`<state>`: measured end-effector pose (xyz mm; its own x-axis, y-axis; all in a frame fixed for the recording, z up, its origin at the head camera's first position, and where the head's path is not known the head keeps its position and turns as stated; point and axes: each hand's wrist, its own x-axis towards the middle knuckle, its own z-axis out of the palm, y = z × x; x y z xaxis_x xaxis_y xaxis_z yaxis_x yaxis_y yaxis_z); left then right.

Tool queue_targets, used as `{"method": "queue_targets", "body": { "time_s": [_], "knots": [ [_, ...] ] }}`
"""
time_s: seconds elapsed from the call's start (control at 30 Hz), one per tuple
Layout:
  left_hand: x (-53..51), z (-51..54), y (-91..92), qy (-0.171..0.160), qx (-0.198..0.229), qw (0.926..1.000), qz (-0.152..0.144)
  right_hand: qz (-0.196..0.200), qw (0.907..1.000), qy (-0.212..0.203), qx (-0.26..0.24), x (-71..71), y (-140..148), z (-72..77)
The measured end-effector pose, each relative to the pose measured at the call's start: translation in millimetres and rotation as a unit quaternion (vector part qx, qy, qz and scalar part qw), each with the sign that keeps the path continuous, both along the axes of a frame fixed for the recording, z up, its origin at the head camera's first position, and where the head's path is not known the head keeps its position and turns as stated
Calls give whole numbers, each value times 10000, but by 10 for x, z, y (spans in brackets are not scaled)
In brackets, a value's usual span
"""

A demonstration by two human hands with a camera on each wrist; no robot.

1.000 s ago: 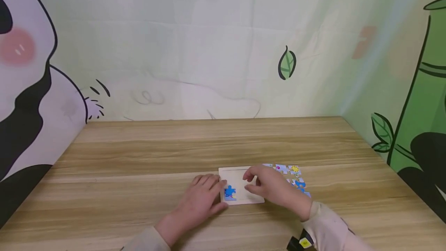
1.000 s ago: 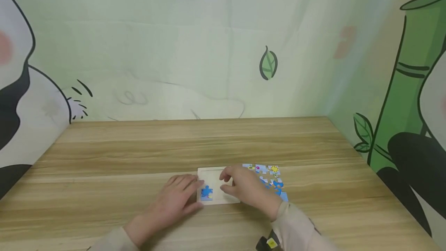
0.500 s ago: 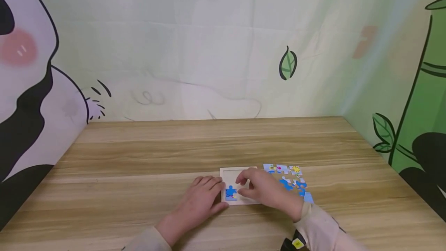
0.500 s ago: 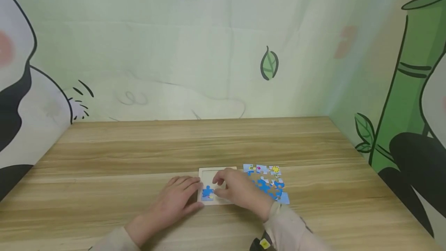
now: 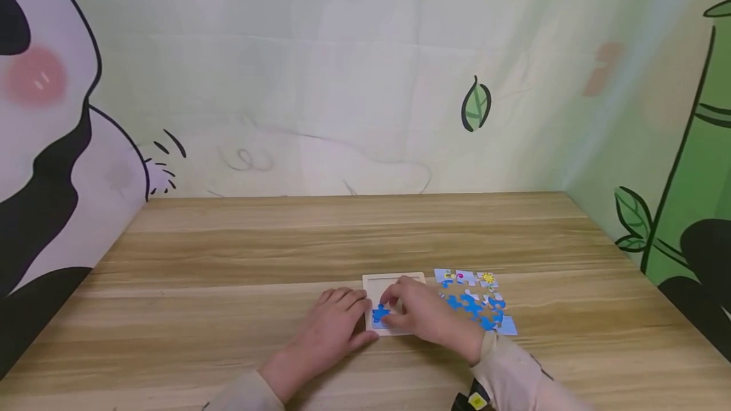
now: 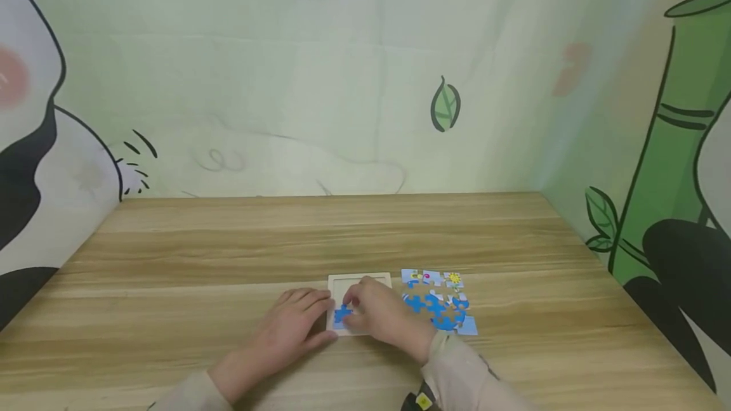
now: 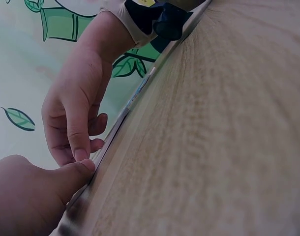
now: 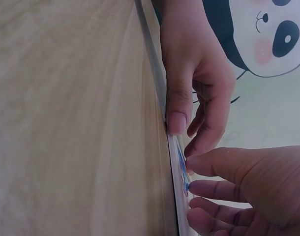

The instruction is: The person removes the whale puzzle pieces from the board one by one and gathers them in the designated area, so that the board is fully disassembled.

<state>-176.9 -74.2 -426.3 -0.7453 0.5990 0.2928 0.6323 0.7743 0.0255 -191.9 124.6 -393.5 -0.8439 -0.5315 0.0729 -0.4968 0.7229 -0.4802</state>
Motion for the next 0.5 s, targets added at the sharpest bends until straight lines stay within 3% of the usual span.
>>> {"method": "queue_targets", "body": {
  "time_s": [0.27,0.5],
  "knots": [
    [-5,-21,1,-21,60,10000,-32,-57,10000,70,-18,1,-25,-17],
    [-4,-24,-2,101,133,9998,-63,-215,9996,-125,-166,-17,-39,-28]
  ]
}}
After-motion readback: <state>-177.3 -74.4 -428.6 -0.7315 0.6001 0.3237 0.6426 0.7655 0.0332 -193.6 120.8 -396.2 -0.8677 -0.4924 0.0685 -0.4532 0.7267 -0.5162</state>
